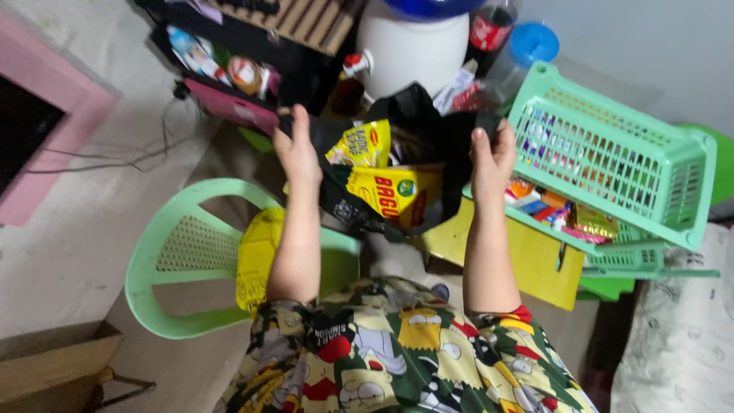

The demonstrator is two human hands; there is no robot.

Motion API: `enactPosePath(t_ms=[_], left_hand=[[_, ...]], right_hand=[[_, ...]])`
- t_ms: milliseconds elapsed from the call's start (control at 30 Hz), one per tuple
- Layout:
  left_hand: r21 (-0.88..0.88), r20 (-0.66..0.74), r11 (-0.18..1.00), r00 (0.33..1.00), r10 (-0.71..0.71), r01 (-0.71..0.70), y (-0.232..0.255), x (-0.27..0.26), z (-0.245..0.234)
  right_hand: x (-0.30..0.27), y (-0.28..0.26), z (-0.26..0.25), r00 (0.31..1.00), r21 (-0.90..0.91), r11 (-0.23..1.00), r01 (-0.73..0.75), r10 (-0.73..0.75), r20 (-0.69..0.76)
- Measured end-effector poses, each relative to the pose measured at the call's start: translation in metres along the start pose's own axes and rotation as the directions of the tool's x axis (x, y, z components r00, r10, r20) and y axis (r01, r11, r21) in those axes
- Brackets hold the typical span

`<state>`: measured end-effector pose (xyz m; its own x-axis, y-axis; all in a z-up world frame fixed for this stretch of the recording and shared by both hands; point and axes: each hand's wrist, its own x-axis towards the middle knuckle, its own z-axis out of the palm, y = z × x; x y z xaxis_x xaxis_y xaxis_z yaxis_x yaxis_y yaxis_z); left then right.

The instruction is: Organizing snacks and packing them into a black backpack.

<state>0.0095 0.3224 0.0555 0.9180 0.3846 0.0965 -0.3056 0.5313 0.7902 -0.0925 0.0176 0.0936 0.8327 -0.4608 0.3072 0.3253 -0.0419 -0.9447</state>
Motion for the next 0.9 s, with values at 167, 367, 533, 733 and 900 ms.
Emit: enactPosePath(t_ms=[167,367,533,733,900], left_hand=[[0.306,-0.003,0.952,1.000,-0.005,0.006,-0.010,0.018,-0.036],[0.684,0.153,0.691,0.972,0.177,-0.233,0.013,-0.017,-0.037],[0.853,0.288,0.268,0.833,0.472,-0.447,0.011,-0.074,-0.033],[0.735,0.616,0.221,0.768,0.177,-0.641,0.010,-0.119,-0.004],[0.860,0.498,-0.034,0.852,-0.159,-0.509,0.008,-0.094,-0.018]], right_hand=[[-0.014,0.024,-0.013,0.988,-0.382,0.911,0.152,-0.138,0.063],[-0.041,0.044,0.011,0.980,-0.777,0.602,0.182,-0.052,0.190],[-0.044,0.099,-0.016,0.993,-0.780,0.617,0.104,-0.028,0.111],[-0.049,0.137,-0.048,0.998,-0.537,0.841,0.060,-0.030,0.063],[-0.060,0.153,-0.078,0.993,-0.250,0.963,-0.102,0.113,0.027]])
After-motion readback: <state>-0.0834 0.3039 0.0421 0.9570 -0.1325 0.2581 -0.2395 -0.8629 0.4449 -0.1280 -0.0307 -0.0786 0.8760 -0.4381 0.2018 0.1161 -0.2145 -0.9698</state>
